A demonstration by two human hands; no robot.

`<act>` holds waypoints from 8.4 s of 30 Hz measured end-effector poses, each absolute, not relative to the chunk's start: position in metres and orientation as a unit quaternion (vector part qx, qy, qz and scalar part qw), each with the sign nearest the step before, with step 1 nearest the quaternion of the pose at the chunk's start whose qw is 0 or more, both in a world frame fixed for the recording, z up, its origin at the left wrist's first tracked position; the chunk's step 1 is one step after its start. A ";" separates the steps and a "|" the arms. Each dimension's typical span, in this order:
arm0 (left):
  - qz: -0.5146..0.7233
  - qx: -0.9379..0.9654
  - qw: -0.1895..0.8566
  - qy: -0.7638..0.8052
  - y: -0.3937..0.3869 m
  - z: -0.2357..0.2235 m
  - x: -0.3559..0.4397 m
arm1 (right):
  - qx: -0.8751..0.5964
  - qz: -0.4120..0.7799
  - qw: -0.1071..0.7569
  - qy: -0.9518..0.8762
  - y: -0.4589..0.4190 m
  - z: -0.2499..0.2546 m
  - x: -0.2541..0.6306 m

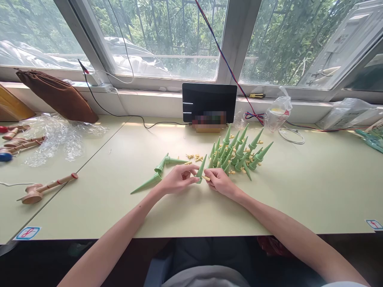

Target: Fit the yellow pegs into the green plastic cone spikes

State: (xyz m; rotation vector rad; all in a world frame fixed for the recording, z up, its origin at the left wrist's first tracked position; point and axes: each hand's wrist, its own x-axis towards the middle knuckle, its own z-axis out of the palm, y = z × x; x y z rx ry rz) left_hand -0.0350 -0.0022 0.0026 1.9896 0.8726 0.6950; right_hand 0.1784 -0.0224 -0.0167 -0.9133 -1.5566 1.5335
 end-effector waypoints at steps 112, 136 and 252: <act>0.330 0.782 0.372 0.377 -0.010 0.001 -0.020 | -0.348 0.658 0.407 -0.530 -0.019 -0.019 0.175; 0.307 0.694 0.564 0.326 -0.014 0.005 -0.021 | -0.341 0.672 0.415 -0.511 -0.016 -0.022 0.176; 0.317 0.643 0.619 0.321 -0.012 0.012 -0.021 | -0.313 0.679 0.429 -0.507 -0.021 -0.018 0.176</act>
